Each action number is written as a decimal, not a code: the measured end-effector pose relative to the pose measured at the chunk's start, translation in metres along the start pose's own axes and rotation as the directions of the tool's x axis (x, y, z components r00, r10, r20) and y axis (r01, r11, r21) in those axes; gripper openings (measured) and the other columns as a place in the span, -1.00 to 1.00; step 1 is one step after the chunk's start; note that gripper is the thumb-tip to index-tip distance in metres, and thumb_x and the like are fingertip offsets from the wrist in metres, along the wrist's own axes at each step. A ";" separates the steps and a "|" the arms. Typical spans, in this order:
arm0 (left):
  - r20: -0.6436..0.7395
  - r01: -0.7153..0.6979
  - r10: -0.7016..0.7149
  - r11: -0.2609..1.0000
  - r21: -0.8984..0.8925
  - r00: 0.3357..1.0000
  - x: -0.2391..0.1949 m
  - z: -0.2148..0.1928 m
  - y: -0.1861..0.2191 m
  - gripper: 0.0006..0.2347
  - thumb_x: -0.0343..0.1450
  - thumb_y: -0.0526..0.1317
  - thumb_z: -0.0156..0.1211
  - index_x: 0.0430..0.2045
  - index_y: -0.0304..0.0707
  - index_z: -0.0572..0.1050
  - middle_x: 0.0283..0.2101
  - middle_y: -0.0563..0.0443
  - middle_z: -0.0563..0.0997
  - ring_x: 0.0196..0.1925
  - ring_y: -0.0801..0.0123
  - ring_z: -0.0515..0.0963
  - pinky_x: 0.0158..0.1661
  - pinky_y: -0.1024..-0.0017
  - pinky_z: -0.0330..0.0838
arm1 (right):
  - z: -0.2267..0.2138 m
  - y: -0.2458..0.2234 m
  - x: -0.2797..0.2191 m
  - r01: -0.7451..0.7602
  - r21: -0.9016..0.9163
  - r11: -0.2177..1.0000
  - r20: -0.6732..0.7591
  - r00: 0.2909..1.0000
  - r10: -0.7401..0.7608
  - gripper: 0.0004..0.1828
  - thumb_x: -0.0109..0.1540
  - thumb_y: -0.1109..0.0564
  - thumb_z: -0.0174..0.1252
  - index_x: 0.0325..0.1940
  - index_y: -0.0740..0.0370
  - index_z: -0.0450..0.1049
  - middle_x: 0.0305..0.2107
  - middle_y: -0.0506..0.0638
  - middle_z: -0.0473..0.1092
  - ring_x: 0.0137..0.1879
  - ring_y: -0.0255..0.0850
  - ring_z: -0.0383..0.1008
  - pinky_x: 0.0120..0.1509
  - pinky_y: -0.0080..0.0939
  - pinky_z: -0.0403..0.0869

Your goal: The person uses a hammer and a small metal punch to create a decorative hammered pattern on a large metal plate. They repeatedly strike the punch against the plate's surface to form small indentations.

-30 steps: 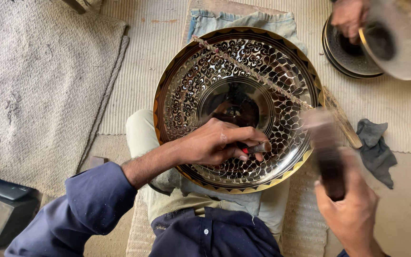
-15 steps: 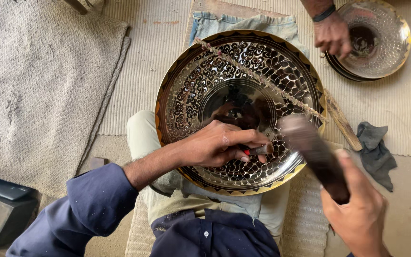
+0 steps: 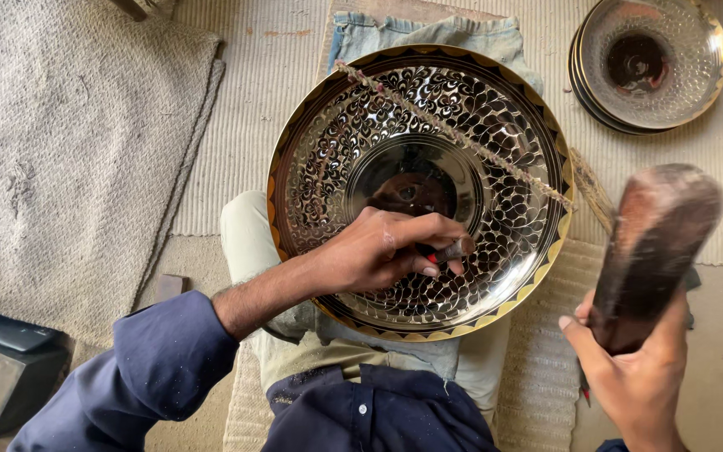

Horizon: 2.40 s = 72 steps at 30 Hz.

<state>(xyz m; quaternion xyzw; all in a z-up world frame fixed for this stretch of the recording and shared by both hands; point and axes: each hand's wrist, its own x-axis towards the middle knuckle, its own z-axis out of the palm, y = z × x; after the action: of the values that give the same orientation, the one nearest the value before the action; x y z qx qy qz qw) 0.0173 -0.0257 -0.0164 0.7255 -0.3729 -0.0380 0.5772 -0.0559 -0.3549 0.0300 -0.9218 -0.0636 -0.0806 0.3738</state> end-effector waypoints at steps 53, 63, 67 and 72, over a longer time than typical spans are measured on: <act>0.091 0.003 -0.001 1.000 -0.016 0.996 -0.002 -0.010 0.007 -0.62 0.38 -0.40 0.34 0.09 -0.19 0.45 0.00 0.05 0.70 0.08 0.27 0.72 -0.01 0.32 0.69 | 0.010 -0.012 -0.009 0.012 -0.093 0.996 0.083 0.997 -0.005 -0.12 0.07 0.28 0.29 0.47 0.14 0.19 -0.25 -0.07 0.49 -0.17 -0.13 0.60 -0.04 -0.08 0.54; 0.097 0.008 -0.008 1.000 -0.007 0.995 -0.001 -0.009 0.007 -0.60 0.37 -0.40 0.33 0.11 -0.17 0.45 0.00 0.06 0.70 0.06 0.25 0.73 -0.01 0.32 0.69 | 0.005 -0.014 -0.002 0.183 -0.411 0.893 0.169 0.978 -0.122 -0.11 -0.03 0.32 0.31 0.40 0.09 0.30 -0.23 0.04 0.55 -0.14 -0.04 0.61 -0.01 -0.06 0.57; 0.090 -0.009 0.013 0.999 -0.046 0.996 -0.005 -0.011 0.006 -0.62 0.39 -0.38 0.32 0.11 -0.15 0.45 0.03 0.06 0.70 0.08 0.25 0.73 -0.02 0.33 0.71 | 0.004 -0.011 -0.004 0.162 -0.403 0.901 0.136 0.984 -0.116 -0.15 0.01 0.31 0.31 0.40 0.06 0.30 -0.17 0.05 0.56 -0.08 -0.02 0.62 0.01 -0.06 0.56; 0.091 0.004 -0.003 1.000 -0.014 0.996 -0.003 -0.013 0.010 -0.62 0.40 -0.35 0.33 0.12 -0.15 0.46 -0.02 0.10 0.72 0.04 0.27 0.74 -0.04 0.31 0.68 | 0.003 -0.011 -0.001 0.068 -0.263 0.962 0.089 0.995 -0.046 -0.13 0.03 0.24 0.32 0.44 0.05 0.27 -0.10 0.04 0.53 -0.05 -0.01 0.61 0.06 -0.05 0.55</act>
<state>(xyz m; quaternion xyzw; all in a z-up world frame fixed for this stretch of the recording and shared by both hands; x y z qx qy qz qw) 0.0163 -0.0142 -0.0048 0.7195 -0.3972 -0.0748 0.5648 -0.0585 -0.3448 0.0348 -0.9639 -0.0942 -0.0614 0.2412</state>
